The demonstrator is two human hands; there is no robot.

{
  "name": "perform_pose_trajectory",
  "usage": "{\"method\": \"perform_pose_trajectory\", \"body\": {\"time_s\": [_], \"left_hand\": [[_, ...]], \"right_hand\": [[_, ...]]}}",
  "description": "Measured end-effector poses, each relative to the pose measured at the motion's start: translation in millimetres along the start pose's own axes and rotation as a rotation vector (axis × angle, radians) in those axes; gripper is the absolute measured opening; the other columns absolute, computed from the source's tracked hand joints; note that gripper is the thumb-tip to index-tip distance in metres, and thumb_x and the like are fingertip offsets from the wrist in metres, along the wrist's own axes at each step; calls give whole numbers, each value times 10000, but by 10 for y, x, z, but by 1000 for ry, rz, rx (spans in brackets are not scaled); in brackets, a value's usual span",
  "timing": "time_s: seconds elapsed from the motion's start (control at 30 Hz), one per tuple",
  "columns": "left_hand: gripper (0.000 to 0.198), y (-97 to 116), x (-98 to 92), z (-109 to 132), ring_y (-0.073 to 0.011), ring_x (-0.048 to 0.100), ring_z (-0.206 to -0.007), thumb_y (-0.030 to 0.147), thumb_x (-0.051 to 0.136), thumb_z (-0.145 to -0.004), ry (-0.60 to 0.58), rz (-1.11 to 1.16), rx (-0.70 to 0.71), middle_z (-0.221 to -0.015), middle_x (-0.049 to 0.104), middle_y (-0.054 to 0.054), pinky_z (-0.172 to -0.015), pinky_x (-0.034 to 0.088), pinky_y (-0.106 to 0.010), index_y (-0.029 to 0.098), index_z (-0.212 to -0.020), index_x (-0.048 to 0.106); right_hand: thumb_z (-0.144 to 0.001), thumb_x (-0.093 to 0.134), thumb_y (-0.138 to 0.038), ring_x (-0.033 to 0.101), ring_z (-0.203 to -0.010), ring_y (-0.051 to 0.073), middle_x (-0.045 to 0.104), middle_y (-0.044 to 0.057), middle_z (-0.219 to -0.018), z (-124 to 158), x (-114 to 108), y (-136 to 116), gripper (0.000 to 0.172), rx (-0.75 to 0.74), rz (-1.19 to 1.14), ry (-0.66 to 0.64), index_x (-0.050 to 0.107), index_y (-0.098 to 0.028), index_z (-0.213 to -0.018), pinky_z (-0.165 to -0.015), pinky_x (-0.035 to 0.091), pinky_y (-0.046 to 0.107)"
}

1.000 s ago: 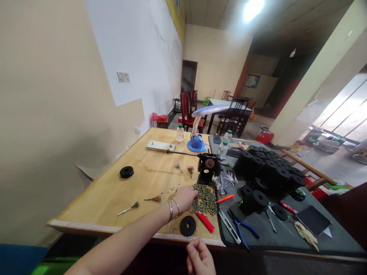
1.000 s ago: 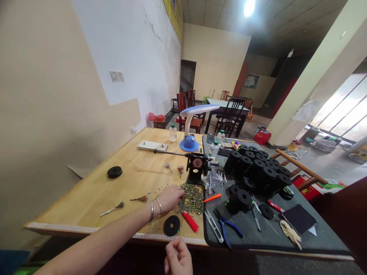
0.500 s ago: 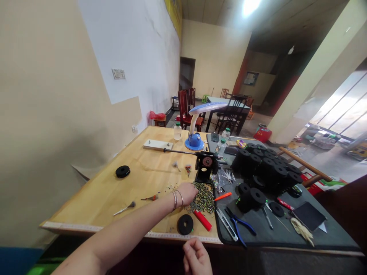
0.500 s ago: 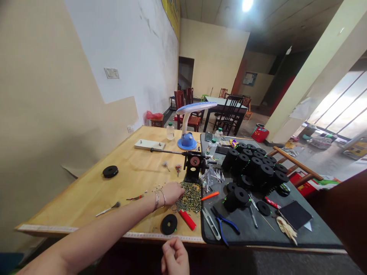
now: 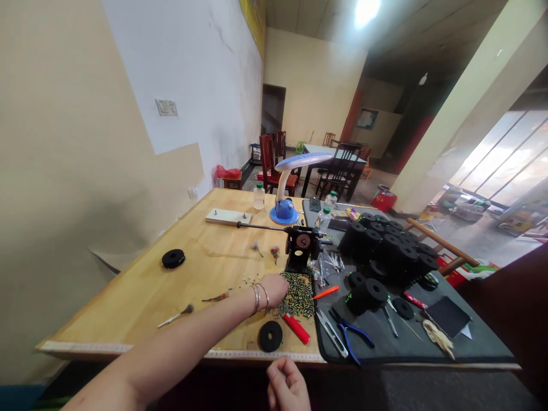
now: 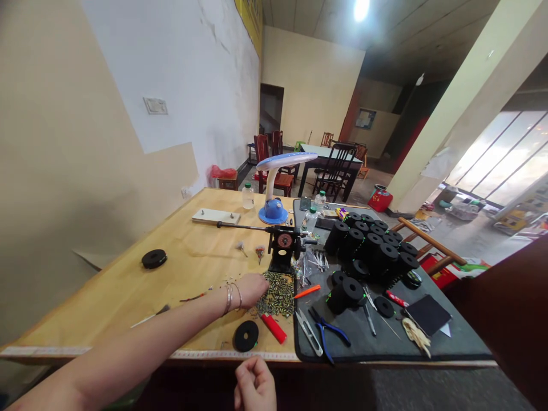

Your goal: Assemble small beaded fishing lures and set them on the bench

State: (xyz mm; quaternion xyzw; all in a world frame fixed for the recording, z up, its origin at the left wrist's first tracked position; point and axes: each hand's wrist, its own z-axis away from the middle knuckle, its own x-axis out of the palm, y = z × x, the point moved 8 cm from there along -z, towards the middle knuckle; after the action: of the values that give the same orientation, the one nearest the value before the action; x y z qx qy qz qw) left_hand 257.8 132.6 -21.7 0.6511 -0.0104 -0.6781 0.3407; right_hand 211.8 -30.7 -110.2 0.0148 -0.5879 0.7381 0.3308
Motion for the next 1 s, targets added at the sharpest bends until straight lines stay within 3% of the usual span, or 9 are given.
{"method": "perform_pose_trajectory", "body": {"time_s": [0.17, 0.27, 0.33, 0.47, 0.57, 0.67, 0.73, 0.83, 1.0], "left_hand": [[240, 16, -109, 51, -202, 615, -967, 294, 557, -906, 78, 191, 6, -1157, 610, -86, -831, 523, -398, 173, -1110, 595], [37, -4, -275, 151, -218, 612, -883, 191, 662, -798, 146, 331, -8, -885, 665, -71, -802, 479, -358, 162, -780, 648], [168, -35, -403, 265, -229, 594, -812, 114, 697, -693, 188, 444, -16, -689, 627, -47, -754, 439, -318, 190, -592, 585], [102, -100, -513, 640, -168, 522, -651, 148, 660, -657, 222, 704, -50, -578, 550, 21, -630, 390, -255, 191, -619, 576], [38, -137, -350, 1025, -125, 498, -593, 202, 589, -720, 231, 914, -131, -619, 563, 25, -556, 369, -218, 173, -700, 576], [70, -183, -26, 1397, -93, 482, -537, 228, 548, -776, 271, 1123, -269, -654, 570, 17, -476, 326, -184, 162, -755, 561], [61, -223, 301, 1589, -99, 550, -595, 176, 626, -735, 316, 1672, -426, -693, 609, 1, -539, 407, -189, 155, -738, 569], [51, -218, 616, 1747, -112, 604, -591, 138, 655, -742, 395, 2118, -570, -744, 667, -23, -513, 444, -202, 140, -742, 604], [101, -187, 758, 1812, -63, 503, -375, 150, 580, -838, 414, 2400, -652, -694, 687, -26, -330, 342, -179, 93, -771, 631]], "right_hand": [[-475, 757, -701, 225, -288, 13, 317, -140, -332, 10, -22, 9, 592, 1, -28, 46, 457, -205, -592, -325, 135, 142], [-533, 746, -683, 244, -288, 19, 357, -131, -337, 32, -45, 47, 559, 29, -10, 35, 478, -203, -636, -318, 150, 137], [-577, 729, -674, 243, -282, 19, 406, -119, -356, 53, -51, 65, 538, 59, 13, 18, 484, -204, -672, -305, 149, 136], [-631, 713, -649, 215, -284, 2, 480, -97, -436, 92, 12, -27, 508, 53, 42, -20, 496, -194, -695, -286, 137, 134], [-662, 708, -622, 252, -302, -3, 509, -76, -505, 110, 118, -196, 482, -15, 73, -29, 549, -169, -708, -295, 167, 132], [-689, 696, -606, 309, -331, 3, 554, -48, -553, 110, 275, -325, 468, -65, 114, -50, 579, -155, -740, -317, 191, 124], [-724, 671, -596, 331, -340, 11, 560, -42, -532, 97, 410, -350, 453, -69, 141, -85, 575, -153, -739, -329, 210, 120], [-722, 678, -587, 458, -407, 52, 630, 12, -629, 73, 587, -329, 444, -64, 149, -113, 545, -163, -713, -340, 276, 124], [-712, 675, -599, 508, -432, 82, 641, 26, -634, 59, 771, -276, 455, -47, 175, -132, 520, -172, -697, -352, 313, 140]]}}
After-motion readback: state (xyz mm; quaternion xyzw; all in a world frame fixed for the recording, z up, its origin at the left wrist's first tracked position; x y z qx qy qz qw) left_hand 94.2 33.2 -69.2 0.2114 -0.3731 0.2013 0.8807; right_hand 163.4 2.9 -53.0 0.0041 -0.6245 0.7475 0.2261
